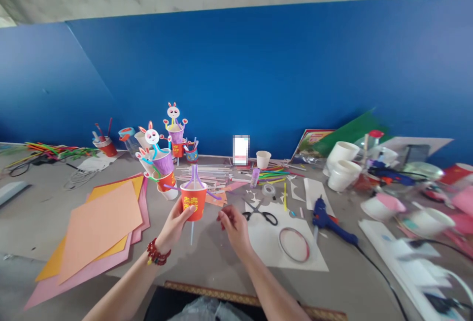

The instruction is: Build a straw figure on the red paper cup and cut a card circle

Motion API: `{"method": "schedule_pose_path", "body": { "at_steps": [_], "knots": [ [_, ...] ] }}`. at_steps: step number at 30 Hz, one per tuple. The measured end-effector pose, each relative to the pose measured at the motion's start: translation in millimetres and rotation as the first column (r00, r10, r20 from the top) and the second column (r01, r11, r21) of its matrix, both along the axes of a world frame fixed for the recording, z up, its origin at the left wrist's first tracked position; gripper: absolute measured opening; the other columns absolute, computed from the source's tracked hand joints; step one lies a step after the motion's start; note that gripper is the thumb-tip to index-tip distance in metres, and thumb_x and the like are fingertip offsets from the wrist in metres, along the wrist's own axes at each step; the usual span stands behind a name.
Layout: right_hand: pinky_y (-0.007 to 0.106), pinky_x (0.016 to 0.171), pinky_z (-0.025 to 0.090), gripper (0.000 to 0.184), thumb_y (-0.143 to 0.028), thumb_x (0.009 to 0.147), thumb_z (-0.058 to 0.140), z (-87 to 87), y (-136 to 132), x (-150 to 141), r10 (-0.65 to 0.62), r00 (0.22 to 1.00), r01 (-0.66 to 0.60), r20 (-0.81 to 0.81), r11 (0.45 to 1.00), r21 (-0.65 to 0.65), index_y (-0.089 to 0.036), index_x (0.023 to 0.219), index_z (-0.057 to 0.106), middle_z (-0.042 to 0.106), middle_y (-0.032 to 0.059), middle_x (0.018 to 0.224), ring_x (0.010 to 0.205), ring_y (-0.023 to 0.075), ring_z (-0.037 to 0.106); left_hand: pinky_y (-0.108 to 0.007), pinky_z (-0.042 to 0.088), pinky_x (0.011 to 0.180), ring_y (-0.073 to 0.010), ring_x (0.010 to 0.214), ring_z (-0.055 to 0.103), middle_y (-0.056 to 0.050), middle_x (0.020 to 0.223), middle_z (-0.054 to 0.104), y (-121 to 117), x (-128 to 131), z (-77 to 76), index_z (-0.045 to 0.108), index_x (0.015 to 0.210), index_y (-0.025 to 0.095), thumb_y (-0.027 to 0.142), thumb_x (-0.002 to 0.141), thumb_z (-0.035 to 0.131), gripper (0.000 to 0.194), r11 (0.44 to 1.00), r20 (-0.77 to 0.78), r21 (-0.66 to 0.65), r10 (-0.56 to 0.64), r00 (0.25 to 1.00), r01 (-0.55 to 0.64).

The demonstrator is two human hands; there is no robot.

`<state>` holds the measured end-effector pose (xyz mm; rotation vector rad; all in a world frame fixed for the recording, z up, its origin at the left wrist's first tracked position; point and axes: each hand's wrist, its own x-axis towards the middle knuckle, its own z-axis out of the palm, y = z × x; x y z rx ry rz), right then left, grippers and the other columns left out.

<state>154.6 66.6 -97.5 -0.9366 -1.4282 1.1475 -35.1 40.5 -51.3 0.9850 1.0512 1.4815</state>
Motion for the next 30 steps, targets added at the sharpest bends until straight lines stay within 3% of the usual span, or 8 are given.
{"method": "schedule_pose_path", "body": {
  "at_steps": [4, 9, 15, 18, 22, 25, 30],
  "knots": [
    [0.026, 0.059, 0.056, 0.033, -0.045, 0.085, 0.069, 20.3, -4, 6, -0.029, 0.999, 0.033, -0.034, 0.993, 0.115, -0.02, 0.104, 0.059, 0.066, 0.0062, 0.093, 0.067, 0.0136, 0.062, -0.033, 0.053, 0.087, -0.0238, 0.102, 0.065, -0.01, 0.117, 0.069, -12, 9, -3.3, 0.061, 0.125, 0.02, 0.04, 0.076, 0.078, 0.056, 0.997, 0.024, -0.012, -0.074, 0.997, 0.075],
    [0.026, 0.063, 0.057, 0.014, -0.032, 0.088, 0.068, 46.6, -17, 11, -0.031, 1.0, 0.031, -0.002, 0.977, 0.213, -0.02, 0.096, 0.063, 0.065, 0.0041, 0.087, 0.072, 0.0147, 0.065, -0.034, 0.051, 0.093, -0.0271, 0.111, 0.063, -0.011, 0.123, 0.068, -23, 17, -4.2, 0.06, 0.13, 0.021, 0.039, 0.077, 0.077, 0.059, 0.984, -0.012, 0.025, -0.175, 0.985, 0.175],
    [0.028, 0.064, 0.057, 0.007, -0.026, 0.09, 0.066, 51.8, -23, 12, -0.094, 0.996, 0.092, -0.009, 0.947, 0.308, -0.021, 0.095, 0.064, 0.067, 0.0051, 0.087, 0.074, 0.0169, 0.067, -0.035, 0.051, 0.095, -0.0294, 0.114, 0.062, -0.011, 0.127, 0.067, -27, 18, -4.1, 0.057, 0.135, 0.023, 0.04, 0.075, 0.079, 0.066, 0.98, -0.009, 0.044, -0.193, 0.981, 0.194],
    [0.03, 0.068, 0.057, 0.006, -0.022, 0.09, 0.065, 57.0, -20, 15, -0.121, 0.991, 0.085, 0.048, 0.882, 0.463, -0.022, 0.096, 0.064, 0.069, 0.0064, 0.088, 0.079, 0.0191, 0.068, -0.036, 0.051, 0.097, -0.0308, 0.118, 0.06, -0.012, 0.133, 0.064, -28, 16, -5.6, 0.055, 0.137, 0.022, 0.039, 0.076, 0.078, 0.067, 0.975, -0.008, 0.057, -0.214, 0.977, 0.214],
    [0.034, 0.078, 0.057, 0.027, -0.015, 0.087, 0.067, 74.2, -11, 24, -0.132, 0.982, 0.012, 0.132, 0.75, 0.662, -0.025, 0.112, 0.063, 0.07, 0.0083, 0.099, 0.09, 0.022, 0.068, -0.036, 0.051, 0.097, -0.0313, 0.119, 0.06, -0.012, 0.134, 0.063, -29, 13, -7.2, 0.053, 0.139, 0.022, 0.039, 0.079, 0.076, 0.067, 0.967, -0.005, 0.06, -0.246, 0.969, 0.246],
    [0.035, 0.081, 0.057, 0.037, -0.017, 0.087, 0.067, 91.3, -5, 34, -0.093, 0.96, -0.132, 0.265, 0.686, 0.715, -0.025, 0.122, 0.061, 0.069, 0.0109, 0.108, 0.098, 0.0241, 0.068, -0.036, 0.051, 0.097, -0.0312, 0.118, 0.06, -0.011, 0.132, 0.065, -29, 8, -4.8, 0.054, 0.139, 0.023, 0.039, 0.079, 0.076, 0.065, 0.964, -0.012, 0.052, -0.259, 0.966, 0.26],
    [0.034, 0.085, 0.056, 0.03, -0.021, 0.091, 0.063, 114.5, 2, 49, -0.102, 0.878, -0.328, 0.469, 0.587, 0.74, -0.027, 0.12, 0.063, 0.069, 0.0089, 0.109, 0.102, 0.0228, 0.068, -0.036, 0.052, 0.094, -0.0309, 0.114, 0.062, -0.011, 0.13, 0.066, -27, 2, 4.1, 0.055, 0.138, 0.022, 0.038, 0.077, 0.078, 0.067, 0.958, -0.075, 0.067, -0.275, 0.959, 0.28]
  ]
}}
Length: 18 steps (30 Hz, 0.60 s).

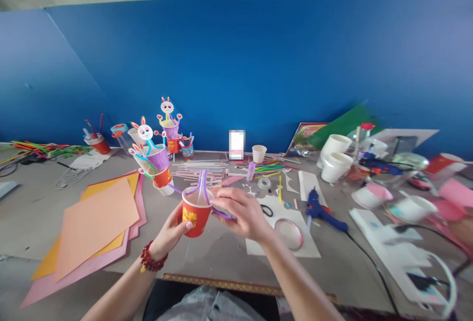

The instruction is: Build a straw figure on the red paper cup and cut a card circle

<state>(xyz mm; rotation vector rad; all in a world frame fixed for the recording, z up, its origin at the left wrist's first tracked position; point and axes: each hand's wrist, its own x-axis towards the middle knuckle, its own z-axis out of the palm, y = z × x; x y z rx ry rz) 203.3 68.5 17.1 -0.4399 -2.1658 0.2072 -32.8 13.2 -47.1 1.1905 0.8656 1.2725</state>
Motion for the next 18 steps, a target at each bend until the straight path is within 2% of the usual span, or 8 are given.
{"method": "schedule_pose_path", "body": {
  "at_steps": [3, 7, 13, 18],
  "knots": [
    [0.035, 0.088, 0.055, 0.027, -0.022, 0.091, 0.062, 8.9, 2, 5, 0.025, 0.998, -0.025, 0.065, 1.0, 0.002, -0.028, 0.118, 0.064, 0.069, 0.0089, 0.111, 0.105, 0.0225, 0.067, -0.036, 0.053, 0.092, -0.0316, 0.112, 0.063, -0.011, 0.128, 0.067, 2, -1, 6.4, 0.056, 0.136, 0.022, 0.041, 0.075, 0.079, 0.068, 1.0, -0.014, 0.016, -0.003, 1.0, 0.003],
    [0.035, 0.088, 0.054, 0.021, -0.025, 0.092, 0.063, 21.5, 3, 9, 0.079, 0.991, -0.072, 0.108, 0.995, -0.07, -0.027, 0.113, 0.065, 0.069, 0.009, 0.11, 0.104, 0.0221, 0.066, -0.034, 0.053, 0.091, -0.0305, 0.11, 0.064, -0.011, 0.124, 0.069, 4, -2, 16.5, 0.058, 0.133, 0.022, 0.042, 0.076, 0.077, 0.064, 0.997, -0.046, 0.058, -0.042, 0.998, 0.045],
    [0.031, 0.083, 0.054, 0.012, -0.026, 0.094, 0.061, 42.1, 5, 10, 0.206, 0.969, -0.179, 0.134, 0.966, -0.188, -0.026, 0.103, 0.068, 0.07, 0.0061, 0.098, 0.095, 0.019, 0.067, -0.035, 0.053, 0.088, -0.0318, 0.107, 0.064, -0.012, 0.123, 0.068, 5, -7, 30.7, 0.057, 0.135, 0.02, 0.044, 0.077, 0.075, 0.065, 0.985, -0.105, 0.083, -0.14, 0.985, 0.149],
    [0.031, 0.077, 0.053, 0.009, -0.027, 0.092, 0.064, 49.8, 6, 9, 0.249, 0.96, -0.209, 0.129, 0.942, -0.263, -0.025, 0.1, 0.069, 0.07, 0.0033, 0.089, 0.084, 0.0173, 0.066, -0.036, 0.053, 0.088, -0.0332, 0.109, 0.063, -0.012, 0.123, 0.068, 8, -10, 39.3, 0.056, 0.137, 0.022, 0.043, 0.076, 0.077, 0.068, 0.979, -0.129, 0.079, -0.178, 0.976, 0.189]
  ]
}}
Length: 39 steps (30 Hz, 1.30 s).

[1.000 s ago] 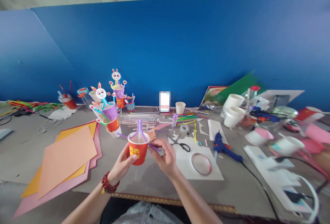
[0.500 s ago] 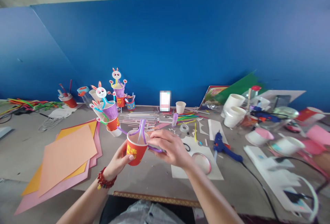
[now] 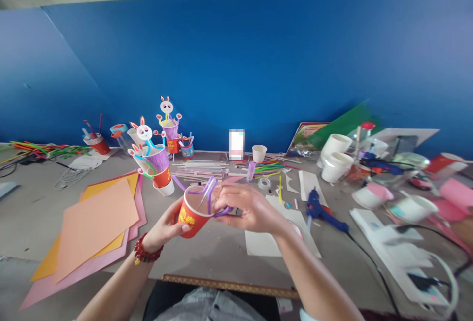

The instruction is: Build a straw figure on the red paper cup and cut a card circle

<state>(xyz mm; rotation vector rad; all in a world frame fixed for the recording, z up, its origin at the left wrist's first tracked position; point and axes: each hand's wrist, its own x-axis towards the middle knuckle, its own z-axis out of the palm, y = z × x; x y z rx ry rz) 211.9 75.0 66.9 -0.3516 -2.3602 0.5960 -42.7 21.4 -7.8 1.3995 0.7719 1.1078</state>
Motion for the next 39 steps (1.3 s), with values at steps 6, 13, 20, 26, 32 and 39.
{"method": "schedule_pose_path", "body": {
  "at_steps": [6, 13, 20, 26, 32, 39],
  "knots": [
    [0.027, 0.066, 0.049, 0.007, -0.025, 0.09, 0.065, 1.2, 0, 0, 0.025, 1.0, -0.024, 0.011, 0.997, -0.067, -0.025, 0.096, 0.069, 0.068, 0.0002, 0.08, 0.069, 0.0143, 0.061, -0.037, 0.052, 0.092, -0.0344, 0.114, 0.061, -0.011, 0.129, 0.065, 2, 2, -1.6, 0.056, 0.137, 0.022, 0.042, 0.075, 0.078, 0.069, 1.0, 0.041, 0.006, -0.011, 0.999, 0.011],
    [0.027, 0.069, 0.049, 0.013, -0.015, 0.087, 0.067, -14.2, 4, 0, 0.008, 0.998, -0.018, -0.056, 0.985, -0.173, -0.021, 0.099, 0.067, 0.071, 0.0029, 0.086, 0.076, 0.0153, 0.064, -0.041, 0.049, 0.101, -0.036, 0.124, 0.056, -0.012, 0.138, 0.059, 1, 11, -21.5, 0.052, 0.14, 0.024, 0.04, 0.078, 0.077, 0.069, 0.998, 0.103, 0.025, 0.055, 0.993, -0.058],
    [0.027, 0.065, 0.049, 0.007, -0.02, 0.09, 0.065, -26.8, 0, -2, -0.133, 0.99, 0.124, -0.057, 0.982, -0.143, -0.021, 0.097, 0.066, 0.067, 0.0038, 0.083, 0.071, 0.0155, 0.061, -0.053, 0.045, 0.105, -0.0327, 0.132, 0.048, -0.014, 0.145, 0.044, -4, 20, -12.2, 0.042, 0.141, 0.029, 0.031, 0.085, 0.069, 0.062, 0.6, 0.032, 0.537, 0.689, 0.724, -0.594],
    [0.027, 0.067, 0.049, 0.009, -0.018, 0.089, 0.065, -29.9, -6, -11, -0.175, 0.98, 0.173, -0.099, 0.984, -0.03, -0.021, 0.097, 0.065, 0.071, 0.0048, 0.084, 0.074, 0.0168, 0.063, -0.067, 0.016, 0.117, -0.0323, 0.126, 0.051, -0.008, 0.124, 0.065, -20, 35, 35.1, 0.064, 0.107, 0.026, 0.023, 0.082, 0.071, 0.026, 0.414, -0.302, 0.901, 0.813, 0.497, -0.128],
    [0.028, 0.067, 0.048, 0.012, -0.013, 0.09, 0.061, -30.5, -11, -14, -0.203, 0.969, 0.21, -0.142, 0.977, 0.036, -0.021, 0.099, 0.064, 0.069, 0.0044, 0.083, 0.075, 0.0173, 0.063, -0.064, 0.006, 0.12, -0.0242, 0.111, 0.059, -0.002, 0.107, 0.072, -14, 47, 51.5, 0.063, 0.096, 0.025, 0.016, 0.088, 0.063, 0.012, 0.504, -0.396, 0.858, 0.775, 0.493, -0.103],
    [0.03, 0.074, 0.051, 0.018, -0.011, 0.09, 0.06, -34.3, -13, -12, -0.225, 0.964, 0.233, -0.142, 0.971, 0.046, -0.022, 0.104, 0.064, 0.073, 0.0058, 0.093, 0.084, 0.0191, 0.067, -0.062, 0.007, 0.12, -0.0225, 0.104, 0.06, 0.0, 0.093, 0.071, -13, 50, 51.1, 0.061, 0.091, 0.022, 0.011, 0.086, 0.061, 0.012, 0.552, -0.423, 0.827, 0.736, 0.528, -0.107]
  ]
}}
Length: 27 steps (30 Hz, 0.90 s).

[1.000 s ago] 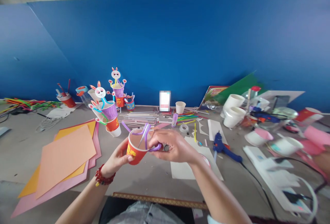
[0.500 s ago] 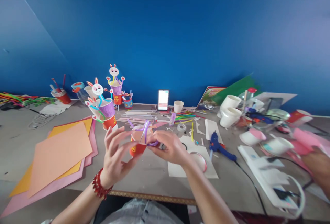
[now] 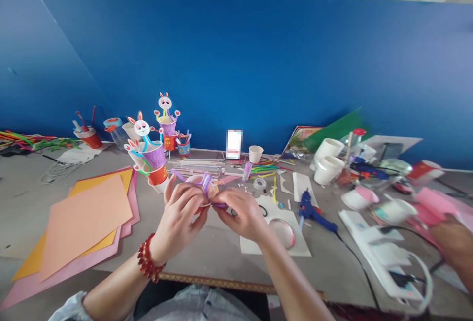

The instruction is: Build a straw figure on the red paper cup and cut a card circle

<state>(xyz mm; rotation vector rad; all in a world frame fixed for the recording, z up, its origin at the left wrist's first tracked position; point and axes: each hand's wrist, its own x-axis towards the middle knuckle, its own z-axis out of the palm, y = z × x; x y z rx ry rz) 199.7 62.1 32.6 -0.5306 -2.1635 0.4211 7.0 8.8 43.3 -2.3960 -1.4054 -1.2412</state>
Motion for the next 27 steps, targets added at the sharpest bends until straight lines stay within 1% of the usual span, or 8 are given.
{"method": "schedule_pose_path", "body": {
  "at_steps": [6, 9, 12, 16, 19, 23, 27],
  "knots": [
    [0.029, 0.072, 0.051, 0.015, -0.014, 0.092, 0.058, -3.1, -3, -2, -0.027, 0.999, 0.027, 0.035, 1.0, -0.008, -0.023, 0.103, 0.064, 0.074, 0.0052, 0.093, 0.082, 0.0189, 0.067, -0.062, 0.006, 0.12, -0.0219, 0.103, 0.059, 0.0, 0.091, 0.07, 3, -3, 2.9, 0.062, 0.093, 0.023, 0.015, 0.089, 0.059, 0.009, 1.0, -0.036, -0.021, -0.006, 0.999, 0.006],
    [0.029, 0.072, 0.051, 0.012, -0.017, 0.093, 0.058, -0.6, -5, -4, -0.056, 0.997, 0.056, 0.05, 0.998, -0.005, -0.023, 0.102, 0.064, 0.074, 0.0058, 0.093, 0.083, 0.0194, 0.067, -0.06, 0.007, 0.121, -0.0211, 0.103, 0.06, 0.001, 0.09, 0.071, 2, -5, 3.4, 0.062, 0.09, 0.022, 0.015, 0.091, 0.058, 0.008, 1.0, -0.021, -0.023, -0.009, 1.0, 0.008],
    [0.029, 0.071, 0.051, 0.011, -0.018, 0.094, 0.058, 5.7, -6, -3, -0.073, 0.989, 0.075, 0.129, 0.997, -0.005, -0.022, 0.102, 0.064, 0.074, 0.0063, 0.093, 0.083, 0.0201, 0.068, -0.059, 0.007, 0.121, -0.0208, 0.101, 0.061, 0.0, 0.09, 0.072, 2, -6, 3.7, 0.062, 0.088, 0.022, 0.015, 0.092, 0.056, 0.011, 0.999, -0.029, -0.036, -0.009, 1.0, 0.008],
    [0.029, 0.072, 0.051, 0.012, -0.018, 0.095, 0.056, 13.7, -5, -2, -0.066, 0.966, 0.061, 0.248, 0.998, 0.027, -0.021, 0.103, 0.065, 0.074, 0.007, 0.097, 0.088, 0.0214, 0.068, -0.056, 0.011, 0.121, -0.0198, 0.1, 0.061, 0.0, 0.089, 0.072, 3, -8, 6.5, 0.063, 0.089, 0.022, 0.011, 0.091, 0.054, 0.015, 0.998, -0.099, -0.055, -0.027, 0.995, 0.021],
    [0.031, 0.073, 0.051, 0.01, -0.018, 0.094, 0.057, 16.7, -4, 0, -0.064, 0.952, 0.047, 0.301, 0.997, 0.062, -0.02, 0.1, 0.065, 0.074, 0.0072, 0.094, 0.087, 0.0224, 0.069, -0.055, 0.012, 0.121, -0.0199, 0.1, 0.061, 0.001, 0.089, 0.071, 3, -9, 9.7, 0.063, 0.089, 0.022, 0.011, 0.091, 0.052, 0.015, 0.998, -0.144, -0.048, -0.05, 0.988, 0.043],
    [0.03, 0.07, 0.051, 0.008, -0.021, 0.095, 0.056, 18.3, -2, 1, -0.024, 0.954, -0.002, 0.297, 0.996, 0.087, -0.021, 0.097, 0.064, 0.075, 0.0065, 0.092, 0.085, 0.0219, 0.068, -0.057, 0.011, 0.122, -0.02, 0.103, 0.061, 0.0, 0.092, 0.072, 2, -9, 10.3, 0.064, 0.091, 0.022, 0.011, 0.091, 0.052, 0.016, 0.995, -0.17, -0.052, -0.087, 0.982, 0.08],
    [0.029, 0.066, 0.049, 0.006, -0.021, 0.093, 0.058, 18.3, -2, 1, -0.018, 0.967, 0.003, 0.256, 0.998, 0.056, -0.021, 0.092, 0.064, 0.074, 0.0055, 0.087, 0.08, 0.0209, 0.067, -0.057, 0.009, 0.122, -0.0197, 0.105, 0.06, 0.001, 0.093, 0.072, 1, -10, 7.0, 0.064, 0.09, 0.023, 0.011, 0.09, 0.053, 0.016, 0.994, -0.163, -0.047, -0.106, 0.981, 0.1]
  ]
}}
